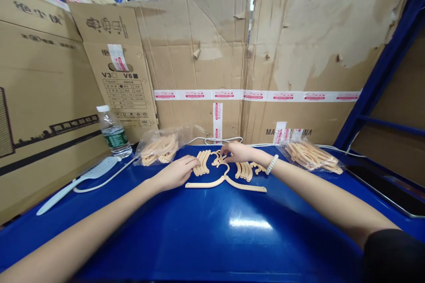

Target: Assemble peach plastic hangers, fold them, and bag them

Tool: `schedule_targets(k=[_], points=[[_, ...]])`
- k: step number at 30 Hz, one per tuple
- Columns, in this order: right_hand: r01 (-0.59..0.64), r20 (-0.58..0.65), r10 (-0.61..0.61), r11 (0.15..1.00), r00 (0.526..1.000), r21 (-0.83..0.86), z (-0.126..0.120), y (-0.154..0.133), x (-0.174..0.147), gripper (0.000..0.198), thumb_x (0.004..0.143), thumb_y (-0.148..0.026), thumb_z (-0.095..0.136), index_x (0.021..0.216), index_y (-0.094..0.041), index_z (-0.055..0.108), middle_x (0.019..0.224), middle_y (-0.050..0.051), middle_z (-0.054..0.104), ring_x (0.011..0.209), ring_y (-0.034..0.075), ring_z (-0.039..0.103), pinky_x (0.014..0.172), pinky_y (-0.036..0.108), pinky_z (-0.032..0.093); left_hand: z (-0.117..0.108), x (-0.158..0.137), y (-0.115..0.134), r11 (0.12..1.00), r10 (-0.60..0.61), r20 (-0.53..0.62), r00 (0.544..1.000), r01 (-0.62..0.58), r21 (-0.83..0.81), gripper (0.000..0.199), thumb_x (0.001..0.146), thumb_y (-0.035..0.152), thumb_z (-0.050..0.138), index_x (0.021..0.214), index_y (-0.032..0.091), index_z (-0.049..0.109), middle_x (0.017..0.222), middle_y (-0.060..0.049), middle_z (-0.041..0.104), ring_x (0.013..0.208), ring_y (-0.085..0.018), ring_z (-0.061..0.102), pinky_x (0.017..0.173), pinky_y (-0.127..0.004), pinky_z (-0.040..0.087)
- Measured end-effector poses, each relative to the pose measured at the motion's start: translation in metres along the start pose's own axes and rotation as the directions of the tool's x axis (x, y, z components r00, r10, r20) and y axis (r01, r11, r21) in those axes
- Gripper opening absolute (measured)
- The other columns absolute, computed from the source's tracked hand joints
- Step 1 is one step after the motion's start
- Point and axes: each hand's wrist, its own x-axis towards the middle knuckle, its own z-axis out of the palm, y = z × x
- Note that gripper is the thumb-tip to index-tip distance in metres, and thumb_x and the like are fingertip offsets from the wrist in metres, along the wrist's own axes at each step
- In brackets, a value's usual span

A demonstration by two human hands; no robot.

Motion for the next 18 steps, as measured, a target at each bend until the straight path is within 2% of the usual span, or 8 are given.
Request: schedule_targets(k=[5, 10, 18], points=[[0.015, -0.023, -0.013, 0.998, 1.000, 0.057, 0.018, 0.003, 0.009, 0.014, 0.077, -0.018, 0.073, 0.090, -0.012, 0.073, 0.091, 0.010, 0.074, 0.083, 0.022, 0.068, 0.074, 0.028, 0.049, 0.015, -0.004, -0.006, 0.993, 0.024, -0.092, 0.995, -0.034, -0.110, 0.029, 0.085, 0.002, 0.041, 0.104, 0.018, 0.057, 0.108, -0.009, 0.063, 0.110, -0.023, 0.056, 0.099, -0.041, 0.047], [0.023, -0.105, -0.011, 0.992, 0.994, 0.122, 0.031, 0.000, 0.005, 0.010, 0.080, -0.016, 0.069, 0.089, -0.014, 0.072, 0.092, 0.008, 0.072, 0.085, 0.020, 0.066, 0.079, 0.029, 0.049, 0.023, -0.008, -0.019, 0.976, 0.015, -0.130, 0.991, -0.043, -0.215, 0.031, 0.085, 0.000, 0.039, 0.104, 0.018, 0.056, 0.107, -0.009, 0.063, 0.105, -0.021, 0.059, 0.094, -0.038, 0.051], [0.007, -0.125, 0.006, 0.995, 0.992, 0.104, 0.033, -0.010, -0.001, 0.010, 0.082, -0.009, 0.065, 0.087, -0.015, 0.072, 0.089, 0.007, 0.069, 0.088, 0.019, 0.064, 0.082, 0.031, 0.050, 0.026, -0.014, -0.023, 0.959, -0.001, -0.163, 0.987, -0.046, -0.281, 0.034, 0.083, -0.001, 0.040, 0.103, 0.021, 0.056, 0.109, -0.008, 0.062, 0.106, -0.022, 0.062, 0.095, -0.039, 0.052]])
